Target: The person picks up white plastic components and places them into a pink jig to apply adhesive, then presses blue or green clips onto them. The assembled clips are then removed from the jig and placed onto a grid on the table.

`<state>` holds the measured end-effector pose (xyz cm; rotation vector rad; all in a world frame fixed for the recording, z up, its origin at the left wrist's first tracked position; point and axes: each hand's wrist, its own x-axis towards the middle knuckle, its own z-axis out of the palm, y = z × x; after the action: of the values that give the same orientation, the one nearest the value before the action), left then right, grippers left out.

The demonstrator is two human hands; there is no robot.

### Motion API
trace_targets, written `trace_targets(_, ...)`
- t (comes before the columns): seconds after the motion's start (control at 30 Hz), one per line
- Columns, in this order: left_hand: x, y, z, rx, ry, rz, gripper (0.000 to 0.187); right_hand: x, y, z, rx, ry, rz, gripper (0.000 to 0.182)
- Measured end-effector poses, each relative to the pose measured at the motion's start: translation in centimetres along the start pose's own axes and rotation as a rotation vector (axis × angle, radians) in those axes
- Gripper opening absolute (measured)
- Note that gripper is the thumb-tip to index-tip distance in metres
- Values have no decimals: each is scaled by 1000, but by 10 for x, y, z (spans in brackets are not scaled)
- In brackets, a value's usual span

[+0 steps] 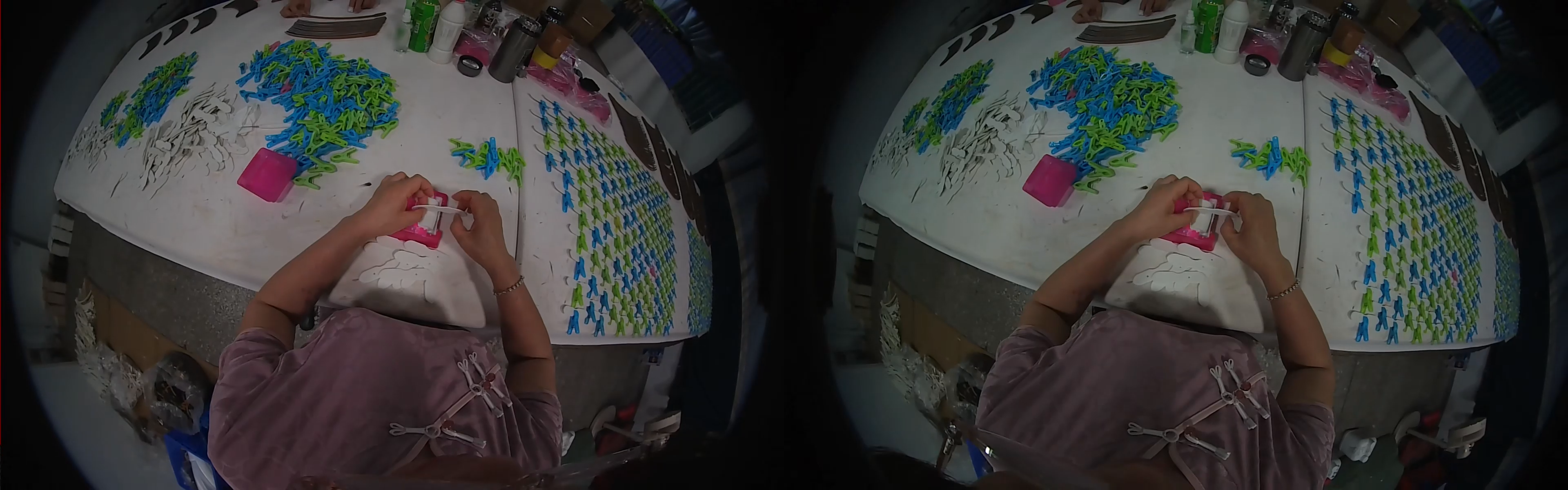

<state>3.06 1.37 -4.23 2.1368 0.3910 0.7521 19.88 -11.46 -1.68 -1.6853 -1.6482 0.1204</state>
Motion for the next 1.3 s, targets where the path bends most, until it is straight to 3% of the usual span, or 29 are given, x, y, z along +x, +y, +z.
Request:
trace_targets(0.2, 17, 12, 13, -1, -50, 44, 26, 8, -10, -27, -121, 48, -154, 35)
trace_targets(0.33, 23, 10, 22, -91, -18, 43, 27, 12, -12, -41, -71, -24, -109, 41)
trace_targets(0.43, 21, -4, 13, -232, 5, -36, 28, 21, 14, -45, 160, 11, 64, 40)
trace_targets(0.5, 15, -6, 2, -313, -6, -71, 30, 33, 46, -46, -28, -73, 290, 37)
trace_targets(0.6, 3, 9, -13, -355, 21, -154, 32, 54, 73, -33, -209, -5, 479, 37)
trace_targets(0.7, -10, 13, -19, -339, 9, -192, 34, 69, 93, -18, -348, -6, 537, 38)
trace_targets(0.93, -24, 24, -28, -515, 64, -267, 34, 62, 106, -7, -317, -28, 477, 26)
trace_targets(1.03, -21, 29, -27, -651, 62, -380, 34, 49, 90, -19, -237, 95, 265, 19)
trace_targets(1.1, -19, 31, -26, -714, 92, -441, 34, 39, 50, -36, 294, 111, 528, 11)
trace_targets(1.17, -14, 27, -22, -833, 0, -391, 32, 21, 25, -41, 607, 194, 420, 12)
trace_targets(1.3, -7, 38, -17, -830, -39, -388, 32, -6, -31, -50, 986, 243, 440, 20)
